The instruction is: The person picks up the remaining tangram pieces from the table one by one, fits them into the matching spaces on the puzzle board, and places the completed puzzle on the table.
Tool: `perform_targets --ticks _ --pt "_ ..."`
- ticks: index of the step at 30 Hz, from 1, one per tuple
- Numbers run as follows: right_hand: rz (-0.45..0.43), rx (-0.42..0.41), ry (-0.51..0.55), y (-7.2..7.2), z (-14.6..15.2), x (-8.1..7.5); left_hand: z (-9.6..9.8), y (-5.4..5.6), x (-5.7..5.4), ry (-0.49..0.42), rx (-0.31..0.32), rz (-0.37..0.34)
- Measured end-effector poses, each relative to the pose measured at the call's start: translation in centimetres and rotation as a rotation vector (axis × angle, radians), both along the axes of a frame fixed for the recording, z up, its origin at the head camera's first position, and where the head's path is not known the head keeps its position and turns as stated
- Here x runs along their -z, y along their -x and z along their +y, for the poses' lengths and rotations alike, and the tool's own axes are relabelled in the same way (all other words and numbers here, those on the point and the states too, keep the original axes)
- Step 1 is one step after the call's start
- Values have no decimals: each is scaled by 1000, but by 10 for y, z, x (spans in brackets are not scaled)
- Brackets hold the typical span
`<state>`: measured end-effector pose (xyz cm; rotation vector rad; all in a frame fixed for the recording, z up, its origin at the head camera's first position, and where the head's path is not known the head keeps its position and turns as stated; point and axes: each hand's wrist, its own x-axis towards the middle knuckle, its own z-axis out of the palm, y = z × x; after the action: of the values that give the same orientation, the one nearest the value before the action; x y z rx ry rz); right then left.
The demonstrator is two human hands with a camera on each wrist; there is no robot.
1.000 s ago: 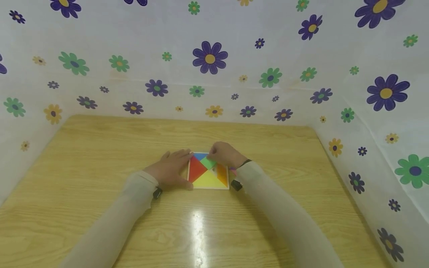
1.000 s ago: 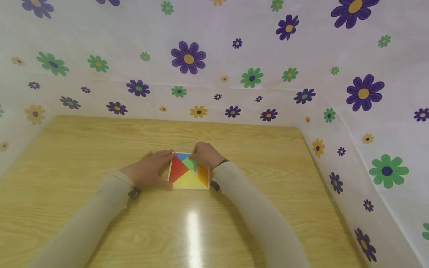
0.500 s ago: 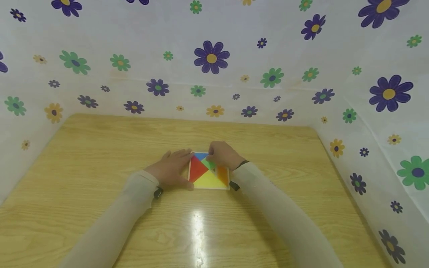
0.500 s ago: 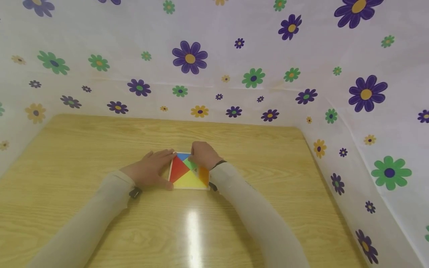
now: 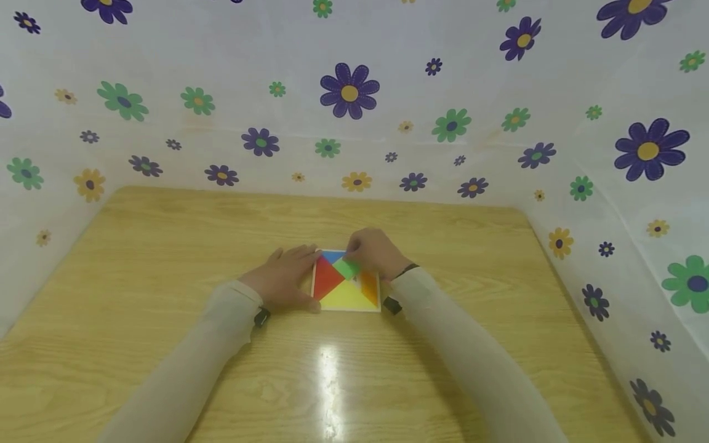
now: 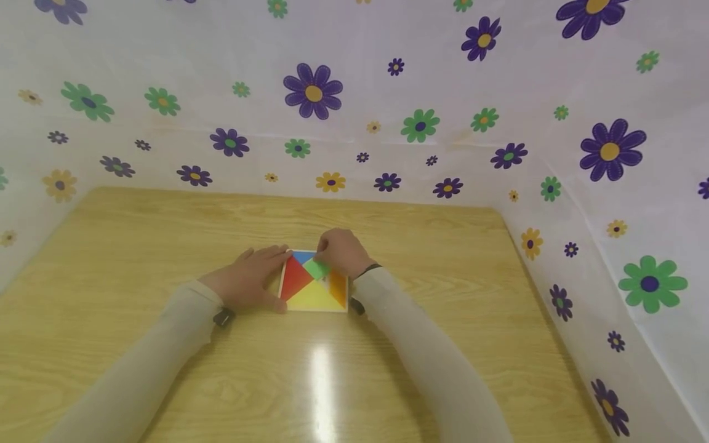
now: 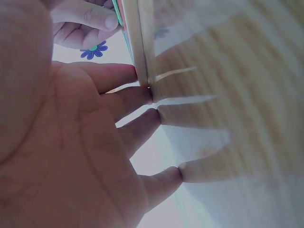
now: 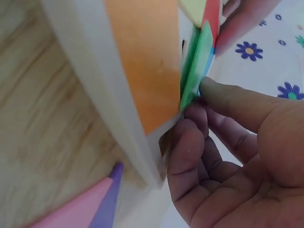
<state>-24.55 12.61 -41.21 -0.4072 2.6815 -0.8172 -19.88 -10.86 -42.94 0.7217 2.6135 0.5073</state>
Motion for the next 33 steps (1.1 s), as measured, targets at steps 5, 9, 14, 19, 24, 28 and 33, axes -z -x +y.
perform_targets --ticks 5,9,14,19,24,28,33 --pt "-12 6 23 1 9 -1 0 0 -1 -1 -5 -4" --pt "-55 -40 -12 -1 11 -1 -1 0 -1 -9 -1 -4" --pt "-62 -115 -62 -4 7 1 -2 0 -1 -5 1 0" --pt "-71 -67 -69 -7 4 0 -1 -1 -2 -6 -1 -7" --pt "-72 -46 -62 -7 3 1 0 0 -1 -5 -2 -12" --pt "-57 -43 -74 -6 2 2 0 0 0 -3 -1 -7" --pt "-38 -32 -89 -6 0 3 -1 3 3 14 4 -3"
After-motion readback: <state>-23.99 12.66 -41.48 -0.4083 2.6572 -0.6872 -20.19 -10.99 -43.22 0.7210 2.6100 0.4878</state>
